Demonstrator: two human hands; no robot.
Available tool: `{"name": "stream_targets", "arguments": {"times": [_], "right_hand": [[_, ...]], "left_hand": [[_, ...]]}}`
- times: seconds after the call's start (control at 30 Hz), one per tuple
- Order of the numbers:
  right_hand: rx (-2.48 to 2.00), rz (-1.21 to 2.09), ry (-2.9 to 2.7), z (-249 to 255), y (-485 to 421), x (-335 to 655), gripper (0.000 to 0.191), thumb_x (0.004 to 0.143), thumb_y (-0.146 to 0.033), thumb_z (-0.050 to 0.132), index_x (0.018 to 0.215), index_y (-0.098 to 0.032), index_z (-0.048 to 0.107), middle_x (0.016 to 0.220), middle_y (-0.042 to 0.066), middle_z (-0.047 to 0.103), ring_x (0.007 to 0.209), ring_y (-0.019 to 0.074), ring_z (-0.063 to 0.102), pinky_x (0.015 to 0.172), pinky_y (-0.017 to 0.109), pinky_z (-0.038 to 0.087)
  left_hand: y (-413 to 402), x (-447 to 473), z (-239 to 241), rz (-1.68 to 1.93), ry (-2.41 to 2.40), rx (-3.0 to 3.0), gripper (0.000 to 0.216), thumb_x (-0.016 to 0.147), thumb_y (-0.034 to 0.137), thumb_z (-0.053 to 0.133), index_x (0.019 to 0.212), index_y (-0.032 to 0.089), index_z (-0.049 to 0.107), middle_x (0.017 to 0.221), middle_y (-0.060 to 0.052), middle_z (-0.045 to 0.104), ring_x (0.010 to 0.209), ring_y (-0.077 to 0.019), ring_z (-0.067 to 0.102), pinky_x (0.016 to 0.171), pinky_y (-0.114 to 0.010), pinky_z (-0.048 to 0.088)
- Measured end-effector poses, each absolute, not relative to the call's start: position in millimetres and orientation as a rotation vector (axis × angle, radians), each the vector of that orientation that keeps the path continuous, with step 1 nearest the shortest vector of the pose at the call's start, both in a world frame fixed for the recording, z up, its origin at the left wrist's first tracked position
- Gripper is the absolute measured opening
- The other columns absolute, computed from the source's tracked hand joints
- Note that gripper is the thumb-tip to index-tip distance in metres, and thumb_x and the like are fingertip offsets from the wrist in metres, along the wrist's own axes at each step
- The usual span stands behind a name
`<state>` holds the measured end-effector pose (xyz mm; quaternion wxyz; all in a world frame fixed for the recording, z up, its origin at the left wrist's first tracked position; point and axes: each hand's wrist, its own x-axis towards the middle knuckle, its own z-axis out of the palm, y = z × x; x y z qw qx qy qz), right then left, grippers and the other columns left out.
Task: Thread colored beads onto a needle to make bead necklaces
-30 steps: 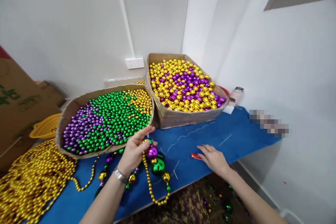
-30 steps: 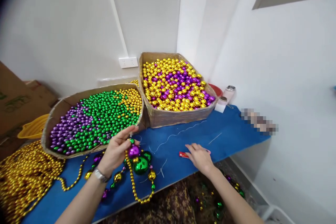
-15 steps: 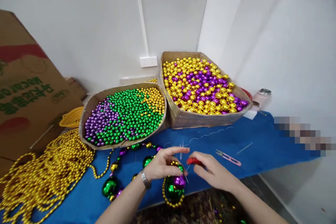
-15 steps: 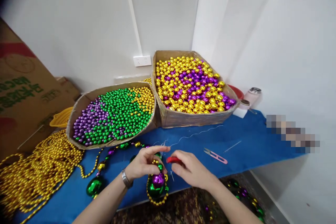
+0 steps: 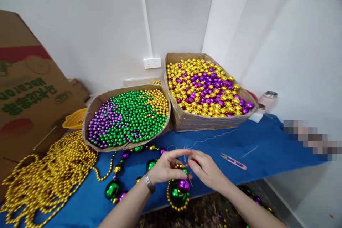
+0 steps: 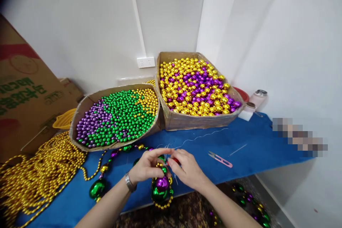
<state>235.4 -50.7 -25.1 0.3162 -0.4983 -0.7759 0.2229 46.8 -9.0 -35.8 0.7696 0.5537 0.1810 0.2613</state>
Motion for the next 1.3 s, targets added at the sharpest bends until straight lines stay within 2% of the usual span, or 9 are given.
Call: {"name": "stream_targets", "arguments": {"times": [0.6, 0.7, 0.83, 0.93, 1.03, 1.13, 1.2, 1.27, 1.3], "right_hand": [[-1.32, 0.389, -2.132, -16, -53, 235, 0.023, 0.089, -0.034, 0.043, 0.075, -0.02, 0.056, 0.077, 0.004, 0.061, 0.078, 0.019, 0.052, 0.07, 0.031, 0.041], [-1.365, 0.391, -2.118, -21, -57, 246, 0.02, 0.09, -0.036, 0.043, 0.084, -0.021, 0.056, 0.083, 0.003, 0.061, 0.082, 0.0182, 0.055, 0.073, 0.03, 0.043], [-1.636, 0.292, -1.932, -56, -60, 280, 0.025, 0.093, -0.038, 0.035, 0.104, -0.023, 0.053, 0.096, 0.005, 0.061, 0.086, 0.017, 0.06, 0.072, 0.028, 0.047], [-1.761, 0.19, -1.832, -86, -62, 305, 0.033, 0.09, -0.043, 0.034, 0.089, -0.021, 0.058, 0.082, 0.008, 0.06, 0.077, 0.0232, 0.061, 0.062, 0.033, 0.048], [-1.774, 0.146, -1.804, -95, -67, 308, 0.033, 0.088, -0.044, 0.038, 0.082, -0.021, 0.061, 0.079, 0.01, 0.059, 0.08, 0.0276, 0.06, 0.068, 0.04, 0.048], [-1.668, 0.19, -1.855, -78, -75, 278, 0.027, 0.09, -0.039, 0.039, 0.092, -0.022, 0.061, 0.093, 0.01, 0.062, 0.091, 0.0247, 0.059, 0.08, 0.038, 0.047], [-1.527, 0.33, -1.912, -62, -80, 247, 0.024, 0.091, -0.035, 0.039, 0.101, -0.024, 0.058, 0.097, 0.006, 0.063, 0.09, 0.0195, 0.06, 0.08, 0.031, 0.048], [-1.318, 0.663, -1.845, -47, -82, 220, 0.029, 0.09, -0.036, 0.045, 0.115, -0.022, 0.051, 0.098, 0.007, 0.064, 0.089, 0.0196, 0.061, 0.078, 0.032, 0.048], [-1.249, 0.811, -1.791, -39, -82, 210, 0.03, 0.09, -0.037, 0.044, 0.115, -0.021, 0.05, 0.091, 0.005, 0.065, 0.082, 0.0186, 0.062, 0.074, 0.031, 0.049]], "left_hand": [[-11, 49, -32, 0.562, 0.431, 1.239, 0.067, 0.068, 0.022, 0.076, 0.129, 0.02, 0.049, 0.084, -0.009, 0.072, 0.076, -0.02, 0.067, 0.066, -0.026, 0.049], [-12, 51, -22, 0.608, 0.454, 1.301, 0.064, 0.069, 0.023, 0.074, 0.129, 0.019, 0.049, 0.082, -0.008, 0.072, 0.076, -0.0205, 0.067, 0.065, -0.026, 0.05], [-10, 53, -2, 0.8, 0.579, 1.513, 0.053, 0.074, 0.027, 0.07, 0.124, 0.02, 0.054, 0.108, -0.012, 0.067, 0.085, -0.0228, 0.067, 0.069, -0.029, 0.052], [-6, 56, 13, 0.974, 0.692, 1.663, 0.046, 0.076, 0.027, 0.066, 0.121, 0.022, 0.056, 0.121, -0.011, 0.06, 0.087, -0.0217, 0.067, 0.073, -0.03, 0.053], [-2, 63, 26, 1.117, 0.757, 1.664, 0.046, 0.077, 0.027, 0.065, 0.121, 0.021, 0.056, 0.11, -0.01, 0.066, 0.083, -0.0196, 0.067, 0.063, -0.025, 0.054], [0, 75, 39, 1.21, 0.763, 1.582, 0.045, 0.079, 0.029, 0.063, 0.122, 0.019, 0.054, 0.091, -0.008, 0.07, 0.061, -0.0135, 0.065, 0.047, -0.02, 0.049], [0, 83, 48, 1.26, 0.745, 1.552, 0.043, 0.08, 0.03, 0.061, 0.121, 0.018, 0.055, 0.082, -0.005, 0.07, 0.051, -0.0102, 0.061, 0.045, -0.019, 0.048], [2, 88, 58, 1.308, 0.716, 1.543, 0.041, 0.081, 0.03, 0.061, 0.12, 0.017, 0.056, 0.078, -0.004, 0.07, 0.053, -0.0107, 0.062, 0.048, -0.02, 0.051], [4, 88, 63, 1.334, 0.707, 1.541, 0.042, 0.08, 0.03, 0.061, 0.12, 0.017, 0.056, 0.078, -0.004, 0.07, 0.056, -0.0115, 0.063, 0.05, -0.021, 0.052]]}}
